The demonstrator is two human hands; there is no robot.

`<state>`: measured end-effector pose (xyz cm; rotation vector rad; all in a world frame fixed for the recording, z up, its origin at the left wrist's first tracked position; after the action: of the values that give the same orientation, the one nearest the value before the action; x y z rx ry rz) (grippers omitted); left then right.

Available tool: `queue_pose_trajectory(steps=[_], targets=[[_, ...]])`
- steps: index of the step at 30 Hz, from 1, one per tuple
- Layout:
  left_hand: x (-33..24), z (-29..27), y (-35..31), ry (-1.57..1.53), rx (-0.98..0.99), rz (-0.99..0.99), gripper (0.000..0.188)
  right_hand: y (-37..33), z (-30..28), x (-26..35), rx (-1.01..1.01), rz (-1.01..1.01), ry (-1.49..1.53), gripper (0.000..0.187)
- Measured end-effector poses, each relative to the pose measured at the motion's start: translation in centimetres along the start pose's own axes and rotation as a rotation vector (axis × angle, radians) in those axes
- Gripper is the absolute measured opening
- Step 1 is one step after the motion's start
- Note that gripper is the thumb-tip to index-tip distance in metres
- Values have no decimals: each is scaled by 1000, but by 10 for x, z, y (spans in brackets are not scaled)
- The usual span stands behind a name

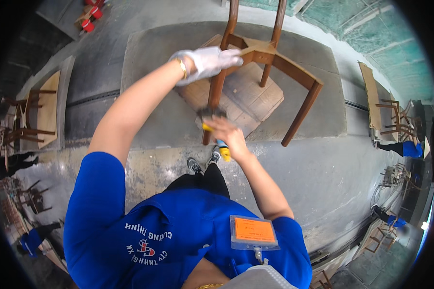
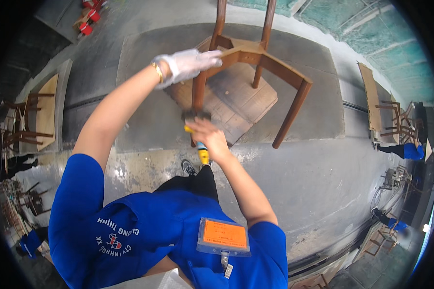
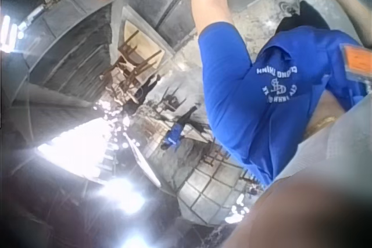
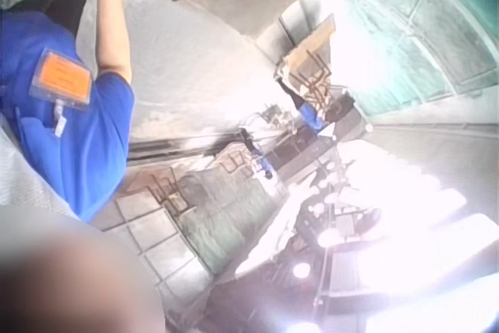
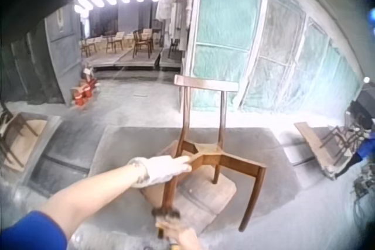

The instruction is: The person uses a brush to clean a wooden chair, repeatedly brushing the legs, seat, and backrest while rotating the chair to access different sides. The person also moves the chair to a different spot on the floor and continues brushing.

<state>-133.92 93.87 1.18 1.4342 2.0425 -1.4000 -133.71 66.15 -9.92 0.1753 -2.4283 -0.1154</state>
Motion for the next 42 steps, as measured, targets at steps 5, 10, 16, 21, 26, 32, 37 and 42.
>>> queue_pose_trajectory(steps=[5, 10, 16, 21, 26, 32, 37, 42], targets=[[11, 39, 26, -274, -39, 73, 32, -145, 8, -38, -521, 496, 736, 24], [29, 53, 107, -379, 315, 157, 19, -262, -16, -61, -1005, 873, 752, 23], [38, 103, 184, -785, 297, -7, 9, -364, -2, -73, -1159, 1049, 885, 21], [28, 156, 168, -968, -10, 51, 9, -459, 7, -114, -1197, 1205, 837, 20], [25, 171, 147, -1056, -174, 59, 5, -523, -5, -156, -1235, 1287, 854, 21], [39, 189, 179, -1211, -595, 131, 11, -509, -51, -207, -1235, 1277, 870, 23], [35, 204, 250, -1353, -961, 55, 19, -472, -80, -242, -1123, 1208, 858, 24], [13, 199, 273, -1575, -1094, -153, 19, -444, -102, -252, -1014, 1161, 857, 23]])
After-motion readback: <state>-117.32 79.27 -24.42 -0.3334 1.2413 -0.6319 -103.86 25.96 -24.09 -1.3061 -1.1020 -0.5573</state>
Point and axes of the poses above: each hand's wrist, its own y-axis towards the middle knuckle, its own z-axis out of the palm, x = y × z, the point moved 1 cm from there along y, towards the middle knuckle, and after that the axes turned 14 degrees about x, right-handed, at the moved point
